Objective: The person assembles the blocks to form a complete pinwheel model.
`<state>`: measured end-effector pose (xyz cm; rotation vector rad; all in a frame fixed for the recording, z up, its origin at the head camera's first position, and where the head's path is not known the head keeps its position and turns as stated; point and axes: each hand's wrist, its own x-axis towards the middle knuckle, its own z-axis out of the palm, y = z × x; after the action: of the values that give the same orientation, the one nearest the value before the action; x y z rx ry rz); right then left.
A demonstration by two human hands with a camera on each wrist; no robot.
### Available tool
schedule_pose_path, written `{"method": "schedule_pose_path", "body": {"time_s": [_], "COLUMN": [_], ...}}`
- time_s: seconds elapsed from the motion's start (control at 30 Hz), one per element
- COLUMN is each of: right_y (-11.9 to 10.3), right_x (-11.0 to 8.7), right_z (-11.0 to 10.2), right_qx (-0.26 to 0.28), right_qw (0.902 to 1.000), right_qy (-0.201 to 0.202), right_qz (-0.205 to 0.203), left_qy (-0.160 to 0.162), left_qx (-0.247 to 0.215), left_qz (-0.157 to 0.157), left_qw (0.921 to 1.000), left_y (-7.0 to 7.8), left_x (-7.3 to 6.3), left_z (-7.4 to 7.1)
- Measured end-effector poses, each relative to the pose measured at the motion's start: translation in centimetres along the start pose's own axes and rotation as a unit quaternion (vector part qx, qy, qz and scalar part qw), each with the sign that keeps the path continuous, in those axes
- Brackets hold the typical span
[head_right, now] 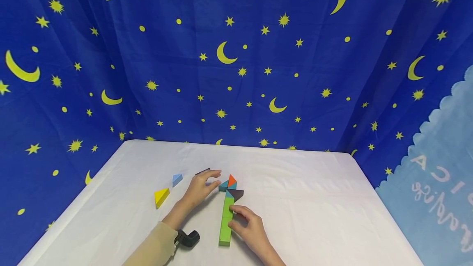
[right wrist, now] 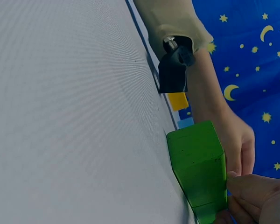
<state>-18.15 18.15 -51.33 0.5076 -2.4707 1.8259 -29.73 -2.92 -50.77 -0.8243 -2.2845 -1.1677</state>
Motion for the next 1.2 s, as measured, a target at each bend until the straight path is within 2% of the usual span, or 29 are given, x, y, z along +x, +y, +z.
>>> {"method": "schedule_pose_path", "body": {"time_s": [0.1, 0.2, 0.4, 0.57, 0.67, 0.77, 0.87, 1.0, 1.2], "right_y": [-0.1, -0.1, 0.0, -0.1, -0.9, -2.4, -3.6, -3.7, -3.9], "right_x": [-0.1, -0.2, -0.2, -0.2, -0.2, -0.3, -0.5, -0.6, -0.5], "right_z": [0.0, 0.1, 0.1, 0.0, 0.0, 0.0, -0.1, -0.1, -0.1], "right_qx": [0.002, 0.005, 0.009, -0.005, -0.007, -0.003, -0.010, -0.018, -0.010], "right_qw": [1.0000, 1.0000, 0.9999, 1.0000, 0.9999, 1.0000, 0.9999, 0.9998, 0.9999], "right_qy": [0.001, 0.002, 0.004, 0.001, -0.001, -0.002, -0.002, -0.002, -0.004], "right_qz": [-0.001, -0.007, -0.007, 0.008, 0.009, 0.008, 0.006, -0.004, 0.008], "left_qy": [0.051, 0.084, 0.085, 0.089, 0.091, 0.083, 0.059, 0.025, 0.001], "left_qx": [0.025, 0.041, 0.057, 0.064, 0.060, 0.057, 0.044, 0.018, -0.015], "left_qz": [-0.004, -0.031, -0.077, -0.096, -0.104, -0.107, -0.109, -0.094, -0.064], "left_qw": [0.9984, 0.9951, 0.9918, 0.9894, 0.9886, 0.9892, 0.9914, 0.9951, 0.9978], "left_y": [-0.4, -1.0, -2.0, -2.5, -2.6, -2.5, -2.3, -1.8, -1.2], "left_x": [0.2, 0.0, -0.8, -0.9, -0.6, -0.4, -0.3, -0.4, -0.3], "left_z": [-0.7, -1.1, -1.1, -0.8, -0.7, -0.5, -0.1, 0.4, 1.1]}}
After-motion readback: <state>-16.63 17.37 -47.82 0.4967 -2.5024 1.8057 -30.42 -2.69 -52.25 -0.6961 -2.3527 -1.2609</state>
